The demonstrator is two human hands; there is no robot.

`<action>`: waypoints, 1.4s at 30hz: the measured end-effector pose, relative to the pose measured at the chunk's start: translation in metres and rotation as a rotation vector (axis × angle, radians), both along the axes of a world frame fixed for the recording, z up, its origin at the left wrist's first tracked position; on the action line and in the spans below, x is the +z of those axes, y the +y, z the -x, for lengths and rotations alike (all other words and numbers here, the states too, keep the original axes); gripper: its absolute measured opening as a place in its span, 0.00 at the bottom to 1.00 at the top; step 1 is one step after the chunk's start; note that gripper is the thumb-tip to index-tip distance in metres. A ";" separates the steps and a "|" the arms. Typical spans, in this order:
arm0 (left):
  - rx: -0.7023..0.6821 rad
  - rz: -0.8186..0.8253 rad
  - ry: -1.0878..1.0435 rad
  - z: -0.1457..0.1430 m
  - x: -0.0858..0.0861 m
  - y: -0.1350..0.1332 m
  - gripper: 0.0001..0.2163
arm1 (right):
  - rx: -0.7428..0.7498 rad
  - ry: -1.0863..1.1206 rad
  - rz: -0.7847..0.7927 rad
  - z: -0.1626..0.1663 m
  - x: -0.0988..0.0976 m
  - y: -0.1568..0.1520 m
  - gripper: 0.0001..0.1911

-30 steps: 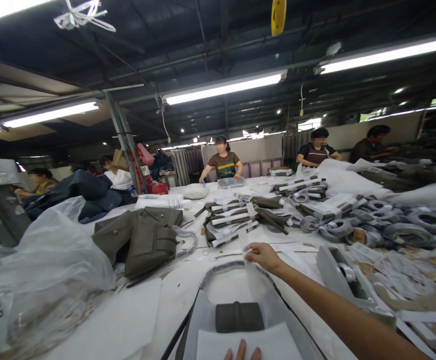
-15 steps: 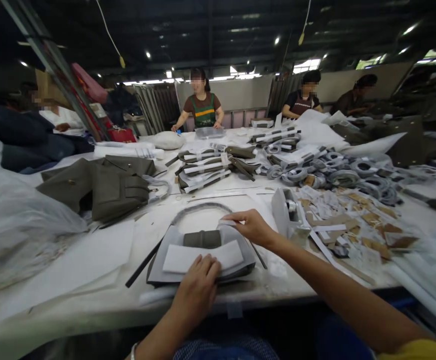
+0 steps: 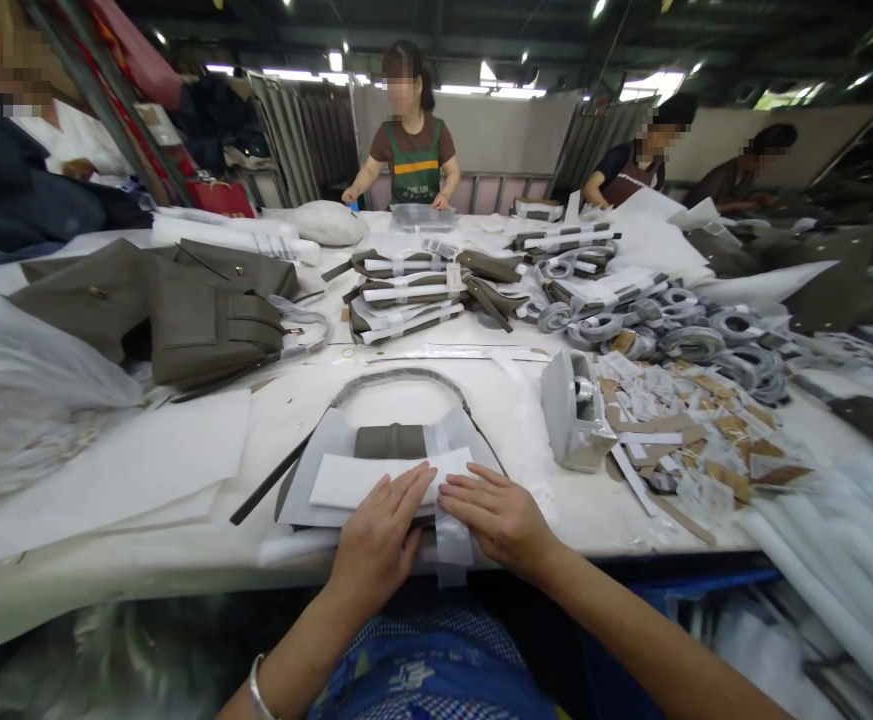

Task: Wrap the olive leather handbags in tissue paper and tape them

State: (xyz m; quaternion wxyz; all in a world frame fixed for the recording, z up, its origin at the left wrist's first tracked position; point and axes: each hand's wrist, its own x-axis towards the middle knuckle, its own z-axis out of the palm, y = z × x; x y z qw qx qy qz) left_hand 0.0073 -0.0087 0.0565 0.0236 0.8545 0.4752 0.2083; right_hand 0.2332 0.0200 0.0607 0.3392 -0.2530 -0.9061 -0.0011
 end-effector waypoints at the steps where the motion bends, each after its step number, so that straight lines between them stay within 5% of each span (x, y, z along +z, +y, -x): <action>1: -0.023 0.006 0.021 0.000 0.000 0.000 0.35 | 0.002 -0.009 -0.013 -0.001 -0.001 -0.003 0.19; 6: -0.054 -0.042 0.082 -0.002 -0.002 -0.002 0.32 | 0.039 -0.060 -0.032 -0.010 -0.002 -0.017 0.20; 10: -0.063 -0.103 0.086 -0.004 -0.007 -0.002 0.29 | 0.106 -0.085 0.079 -0.015 0.017 -0.018 0.16; 15: -0.081 -0.183 0.112 -0.003 -0.012 -0.001 0.27 | 0.022 0.002 0.245 0.001 0.045 0.026 0.15; 20: -0.081 -0.221 0.149 -0.002 -0.011 0.000 0.27 | -0.222 -0.423 0.307 0.033 0.030 0.082 0.25; 25: -0.093 -0.239 0.159 -0.002 -0.012 0.000 0.26 | -0.364 -0.618 0.299 0.045 0.021 0.089 0.24; 30: -0.103 -0.219 0.126 -0.003 -0.018 -0.001 0.24 | -0.265 -0.629 0.280 0.039 0.024 0.085 0.17; 36: -0.102 -0.171 0.107 -0.002 -0.015 -0.003 0.26 | -0.103 -0.222 0.351 0.000 0.025 0.040 0.11; 39: -0.115 -0.137 0.120 -0.001 -0.011 -0.003 0.28 | -0.164 0.065 0.274 -0.021 0.016 -0.008 0.13; 42: -0.121 -0.105 0.125 0.000 -0.009 -0.003 0.30 | -0.224 0.077 0.164 -0.030 -0.005 -0.052 0.14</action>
